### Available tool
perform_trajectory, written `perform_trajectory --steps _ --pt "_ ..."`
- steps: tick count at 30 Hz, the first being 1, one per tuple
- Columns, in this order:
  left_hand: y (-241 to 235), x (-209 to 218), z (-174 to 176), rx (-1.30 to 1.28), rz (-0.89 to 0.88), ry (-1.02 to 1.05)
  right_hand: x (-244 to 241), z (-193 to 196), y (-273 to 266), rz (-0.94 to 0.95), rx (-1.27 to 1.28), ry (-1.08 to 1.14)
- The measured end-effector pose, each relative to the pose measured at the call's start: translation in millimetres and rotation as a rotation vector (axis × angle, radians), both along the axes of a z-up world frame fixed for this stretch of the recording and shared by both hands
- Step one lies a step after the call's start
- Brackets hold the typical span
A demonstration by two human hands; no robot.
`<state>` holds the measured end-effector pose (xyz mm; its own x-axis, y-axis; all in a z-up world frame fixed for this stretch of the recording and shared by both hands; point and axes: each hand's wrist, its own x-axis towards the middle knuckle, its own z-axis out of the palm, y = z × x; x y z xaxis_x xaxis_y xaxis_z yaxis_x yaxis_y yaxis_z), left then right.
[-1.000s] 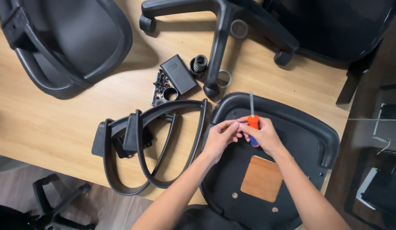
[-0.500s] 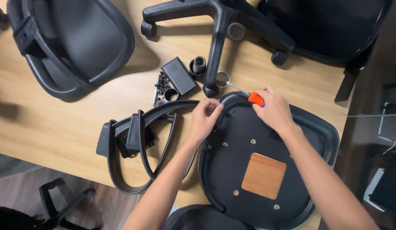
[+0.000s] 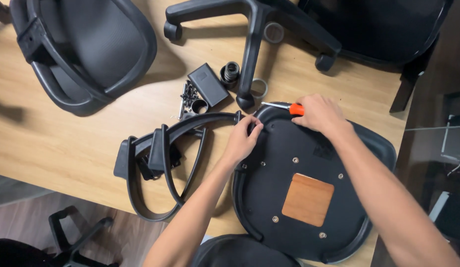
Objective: The person assembles an office chair on a wooden table. They position the black seat cushion upside down, align the mounting plate and armrest frame, then use a screwdriver to drive screws into the seat base, working around the plate while holding the seat steady.
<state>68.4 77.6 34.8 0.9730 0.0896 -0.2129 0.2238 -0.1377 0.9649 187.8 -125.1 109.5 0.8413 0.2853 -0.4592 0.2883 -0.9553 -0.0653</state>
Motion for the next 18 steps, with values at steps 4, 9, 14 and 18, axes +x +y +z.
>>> perform_trajectory --steps 4,9,14,18 --pt "2.6 -15.2 8.2 -0.001 -0.021 0.009 -11.8 22.9 -2.7 0.017 -0.019 0.004" --pt "-0.8 -31.2 -1.4 -0.131 -0.087 -0.082 -26.6 27.9 -22.3 0.096 -0.098 0.082" --pt "-9.0 -37.2 7.0 -0.082 -0.196 -0.016 -43.6 28.4 -34.7 0.054 -0.123 0.122" --pt "-13.9 -45.3 7.0 0.108 -0.37 -0.218 -52.5 25.5 -38.0 0.001 -0.169 0.158"
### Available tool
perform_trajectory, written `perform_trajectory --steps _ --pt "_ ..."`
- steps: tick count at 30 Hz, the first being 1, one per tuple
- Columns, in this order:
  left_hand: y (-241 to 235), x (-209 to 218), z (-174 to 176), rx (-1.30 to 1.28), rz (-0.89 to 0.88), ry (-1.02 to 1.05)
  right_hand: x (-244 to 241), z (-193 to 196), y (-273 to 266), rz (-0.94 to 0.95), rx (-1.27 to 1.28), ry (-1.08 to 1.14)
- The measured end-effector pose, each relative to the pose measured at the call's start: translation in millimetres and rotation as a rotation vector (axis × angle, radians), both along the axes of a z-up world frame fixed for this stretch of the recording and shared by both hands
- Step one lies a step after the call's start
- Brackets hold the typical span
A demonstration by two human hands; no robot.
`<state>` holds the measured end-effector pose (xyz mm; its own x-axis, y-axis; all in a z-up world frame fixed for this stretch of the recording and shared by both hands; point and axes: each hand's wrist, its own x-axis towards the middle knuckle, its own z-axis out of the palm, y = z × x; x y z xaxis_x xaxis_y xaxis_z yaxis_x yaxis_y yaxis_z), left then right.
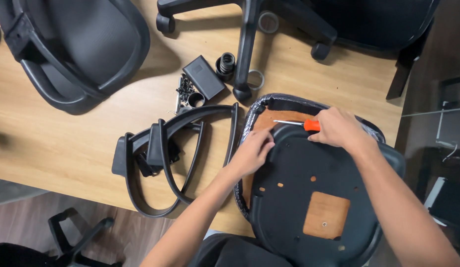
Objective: The person assembles an office chair on a wooden table. They position the black seat cushion upside down, align the mounting plate and armrest frame, then use a screwdriver to drive screws into the seat base, working around the plate while holding the seat steady.
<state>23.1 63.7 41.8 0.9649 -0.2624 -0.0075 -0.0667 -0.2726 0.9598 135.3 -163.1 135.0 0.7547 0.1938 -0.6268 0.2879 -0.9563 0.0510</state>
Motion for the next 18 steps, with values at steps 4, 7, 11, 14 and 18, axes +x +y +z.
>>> perform_trajectory --steps 4,7,11,14,18 --pt "-7.5 -2.1 -4.2 -0.035 0.025 -0.118 -8.2 -5.4 -3.2 -0.015 -0.027 -0.007" --pt "-11.6 9.2 -19.7 0.036 0.168 -0.24 -13.2 -16.3 -16.2 -0.046 0.04 -0.063" --pt "-17.5 27.0 -57.6 -0.353 0.415 0.254 -16.1 -2.7 -16.9 -0.185 0.348 -0.079" --pt "-22.8 32.8 -79.5 -0.831 0.553 0.624 -18.2 13.4 -11.0 -0.367 0.467 -0.026" --pt "-27.1 30.3 -94.3 -1.263 0.603 0.822 -17.5 6.0 -12.4 -0.266 0.559 -0.084"
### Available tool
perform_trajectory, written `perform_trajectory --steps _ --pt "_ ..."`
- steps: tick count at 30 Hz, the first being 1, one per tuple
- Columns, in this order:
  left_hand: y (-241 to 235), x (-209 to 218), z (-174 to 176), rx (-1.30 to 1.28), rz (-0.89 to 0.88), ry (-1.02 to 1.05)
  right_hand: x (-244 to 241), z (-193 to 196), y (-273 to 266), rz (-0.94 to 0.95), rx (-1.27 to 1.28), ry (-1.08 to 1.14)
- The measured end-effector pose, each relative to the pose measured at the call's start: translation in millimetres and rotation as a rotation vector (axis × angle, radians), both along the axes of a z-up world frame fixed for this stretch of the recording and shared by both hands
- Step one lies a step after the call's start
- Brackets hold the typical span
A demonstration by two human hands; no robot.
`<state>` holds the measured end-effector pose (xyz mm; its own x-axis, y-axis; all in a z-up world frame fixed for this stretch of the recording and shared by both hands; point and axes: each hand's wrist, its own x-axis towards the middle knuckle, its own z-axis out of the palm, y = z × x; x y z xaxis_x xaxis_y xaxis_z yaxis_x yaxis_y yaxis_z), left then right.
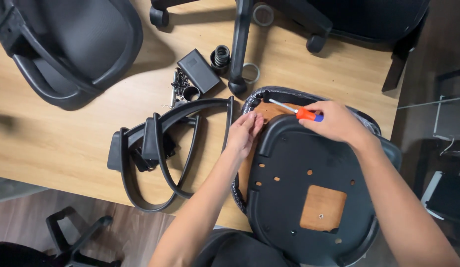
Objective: The person assembles an office chair on a wooden table. They position the black seat cushion upside down, align the mounting plate and armrest frame, then use a screwdriver to drive screws into the seat base, working around the plate while holding the seat steady.
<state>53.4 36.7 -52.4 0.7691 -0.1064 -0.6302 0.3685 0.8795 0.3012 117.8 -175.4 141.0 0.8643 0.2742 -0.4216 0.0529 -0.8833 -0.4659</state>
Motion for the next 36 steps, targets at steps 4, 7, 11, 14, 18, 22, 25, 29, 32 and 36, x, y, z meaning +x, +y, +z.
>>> perform_trajectory --steps 4,7,11,14,18,22,25,29,32,36 --pt "-3.0 -1.9 4.3 -0.078 -0.003 0.026 -1.5 1.1 3.9 0.104 0.018 -0.028" --pt "-3.2 -3.7 6.6 -0.1 -0.047 -0.006 -3.2 4.0 7.4 0.148 0.003 0.004" --pt "-4.2 -4.7 5.9 -0.061 -0.069 -0.004 -3.4 9.1 11.7 0.153 -0.003 0.048" --pt "-3.8 -4.3 9.9 -0.039 -0.076 0.006 -3.5 13.9 15.2 0.164 -0.021 0.062" --pt "-1.7 -2.4 14.9 -0.028 -0.102 0.01 -3.8 14.8 15.2 0.13 -0.045 0.106" --pt "-1.8 -3.0 8.6 -0.034 -0.142 -0.029 -2.9 11.4 9.7 0.105 -0.027 0.143" --pt "0.2 -1.0 24.0 0.048 -0.176 -0.036 -2.6 14.8 10.8 0.105 -0.048 0.174" --pt "0.0 6.2 19.1 0.221 -0.277 -0.076 -1.3 11.9 5.6 0.131 -0.052 0.144" --pt "5.2 16.3 35.5 0.584 -0.375 -0.223 -0.9 12.4 1.0 0.127 -0.052 0.106" --pt "21.5 36.7 61.7 1.309 -0.352 -0.824 -0.1 32.1 9.9 0.041 -0.166 0.111"
